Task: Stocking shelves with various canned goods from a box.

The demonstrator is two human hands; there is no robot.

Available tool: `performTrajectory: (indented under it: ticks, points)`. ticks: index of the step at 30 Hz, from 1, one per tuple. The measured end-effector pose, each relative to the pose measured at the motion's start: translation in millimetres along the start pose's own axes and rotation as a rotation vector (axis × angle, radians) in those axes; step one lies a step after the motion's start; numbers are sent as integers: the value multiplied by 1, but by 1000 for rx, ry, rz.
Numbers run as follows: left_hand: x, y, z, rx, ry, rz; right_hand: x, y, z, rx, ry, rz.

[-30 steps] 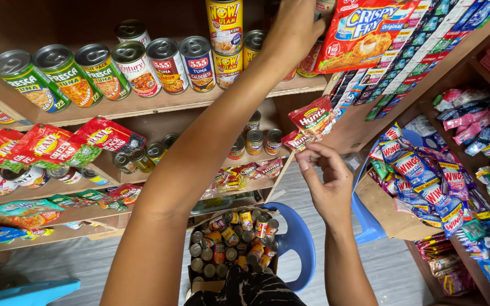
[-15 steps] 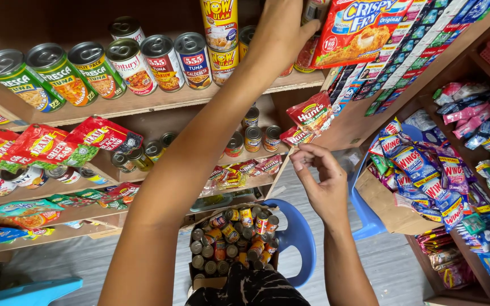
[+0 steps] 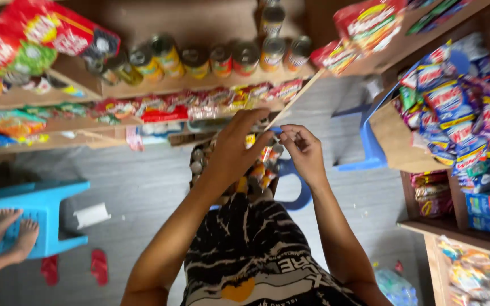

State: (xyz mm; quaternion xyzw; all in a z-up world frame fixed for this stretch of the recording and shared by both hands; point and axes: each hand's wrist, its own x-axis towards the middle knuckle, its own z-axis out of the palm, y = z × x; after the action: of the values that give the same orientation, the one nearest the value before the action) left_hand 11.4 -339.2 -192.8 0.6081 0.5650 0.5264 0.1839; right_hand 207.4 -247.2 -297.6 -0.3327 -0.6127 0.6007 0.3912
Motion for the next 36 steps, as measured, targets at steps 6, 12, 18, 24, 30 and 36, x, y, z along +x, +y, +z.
performTrajectory:
  ticks: [6,12,18,24,30,36]
  points:
    - [-120,-76,1,57,-32,-351,-32,142,-13,-137,27,284]
    - [-187,-85,-4,-23,69,-783,-57,256,-31,-160,69,439]
    - [-204,-86,-10,23,67,-830,-69,372,-45,-238,107,454]
    - [-209,-83,-8,58,82,-861,-84,400,-6,-689,-344,464]
    - [-219,-81,-7,95,50,-914,-107,431,7,-1033,-270,374]
    - [-221,-86,-6,125,45,-874,-90,446,2,-1006,-270,590]
